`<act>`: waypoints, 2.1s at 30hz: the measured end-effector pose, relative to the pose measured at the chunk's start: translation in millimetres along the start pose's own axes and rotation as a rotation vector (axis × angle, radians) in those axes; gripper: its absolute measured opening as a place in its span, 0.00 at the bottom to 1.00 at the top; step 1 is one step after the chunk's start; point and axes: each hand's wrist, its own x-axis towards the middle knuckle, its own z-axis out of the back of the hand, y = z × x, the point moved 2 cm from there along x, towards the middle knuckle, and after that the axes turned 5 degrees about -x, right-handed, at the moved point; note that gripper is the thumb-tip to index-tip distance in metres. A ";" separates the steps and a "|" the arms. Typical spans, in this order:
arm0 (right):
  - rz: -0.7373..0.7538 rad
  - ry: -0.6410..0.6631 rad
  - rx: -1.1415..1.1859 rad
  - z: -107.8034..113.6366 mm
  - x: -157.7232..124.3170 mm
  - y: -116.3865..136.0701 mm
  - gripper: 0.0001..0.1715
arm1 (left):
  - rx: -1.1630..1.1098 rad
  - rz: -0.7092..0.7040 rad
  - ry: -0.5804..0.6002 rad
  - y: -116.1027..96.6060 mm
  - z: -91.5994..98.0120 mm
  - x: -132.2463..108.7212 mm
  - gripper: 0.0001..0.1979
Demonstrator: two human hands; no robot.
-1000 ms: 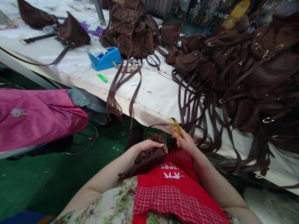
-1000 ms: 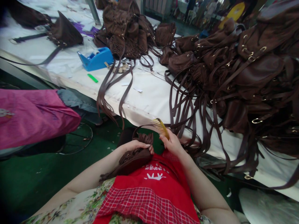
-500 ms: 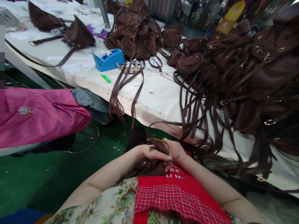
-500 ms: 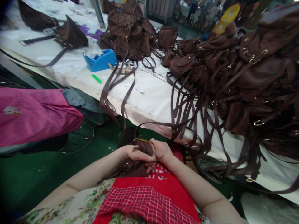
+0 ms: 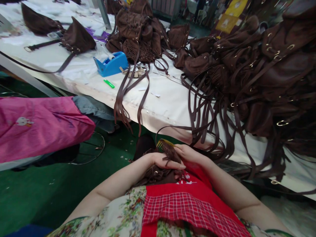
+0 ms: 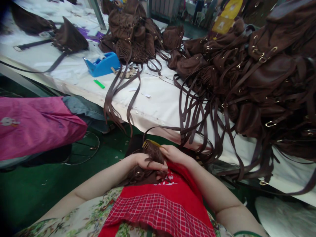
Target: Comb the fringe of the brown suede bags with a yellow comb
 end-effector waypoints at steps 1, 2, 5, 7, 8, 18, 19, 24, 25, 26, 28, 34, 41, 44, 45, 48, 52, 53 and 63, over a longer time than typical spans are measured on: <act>-0.008 0.021 0.106 4.1 -2.3 -6.3 0.22 | -0.041 -0.009 -0.020 3.1 0.8 -3.0 0.26; -0.043 0.027 0.205 8.7 -5.0 -12.9 0.23 | -0.077 -0.018 -0.053 6.5 1.9 -6.4 0.26; -0.181 -0.131 0.400 23.4 -15.6 -28.5 0.24 | -0.161 -0.029 -0.134 15.6 4.5 -15.6 0.24; -0.183 -0.285 0.367 28.9 -23.3 -28.9 0.24 | -0.206 -0.009 -0.142 18.4 4.7 -18.4 0.23; -0.143 -0.319 0.302 28.6 -26.7 -25.0 0.25 | -0.221 0.001 -0.140 18.5 4.3 -18.5 0.23; -0.034 -0.083 -0.648 -18.2 -4.9 25.9 0.16 | -0.068 0.029 0.006 7.1 -5.2 2.4 0.25; -0.037 -0.102 -0.658 -18.0 -0.4 28.1 0.16 | -0.037 0.023 0.024 7.1 -5.5 3.6 0.25; -0.012 -0.064 -0.658 -14.3 8.4 37.8 0.18 | 0.114 -0.003 -0.011 7.8 -3.9 4.0 0.19; -0.003 -0.051 -0.656 -14.0 8.2 38.7 0.18 | 0.141 -0.008 -0.026 7.2 -3.8 3.9 0.18; 0.006 -0.039 -0.658 -13.9 8.0 38.9 0.18 | 0.174 -0.004 -0.031 6.6 -4.0 4.0 0.17; 0.017 -0.027 -0.667 -14.1 8.0 37.6 0.18 | 0.265 0.030 -0.034 5.9 -4.9 4.8 0.17; 0.048 -0.020 -0.732 -14.8 13.5 31.7 0.22 | 0.537 0.094 -0.048 12.7 -7.2 11.8 0.15; 0.041 0.008 -0.731 -11.2 16.4 31.8 0.23 | 0.696 0.361 0.088 21.1 -10.6 20.8 0.26; 0.057 0.031 -0.500 -8.7 17.7 25.2 0.24 | 0.658 0.365 0.037 18.8 -10.3 16.9 0.25; 0.071 0.029 -0.374 -7.5 18.1 21.1 0.25 | 0.622 0.326 0.012 17.4 -10.1 14.2 0.24; 0.042 0.008 0.019 -2.1 17.5 2.0 0.28 | 0.440 0.154 -0.022 13.8 -9.3 4.4 0.22; -0.155 0.011 0.321 7.5 8.6 -23.5 0.30 | 0.280 0.077 -0.010 13.4 -7.1 -4.3 0.25; -0.191 -0.031 0.351 10.7 5.1 -25.8 0.30 | 0.274 0.072 -0.011 13.1 -6.6 -4.8 0.25; 0.165 -0.049 -0.719 -6.5 -8.2 18.0 0.22 | 0.432 0.046 -0.009 10.3 -9.4 9.0 0.18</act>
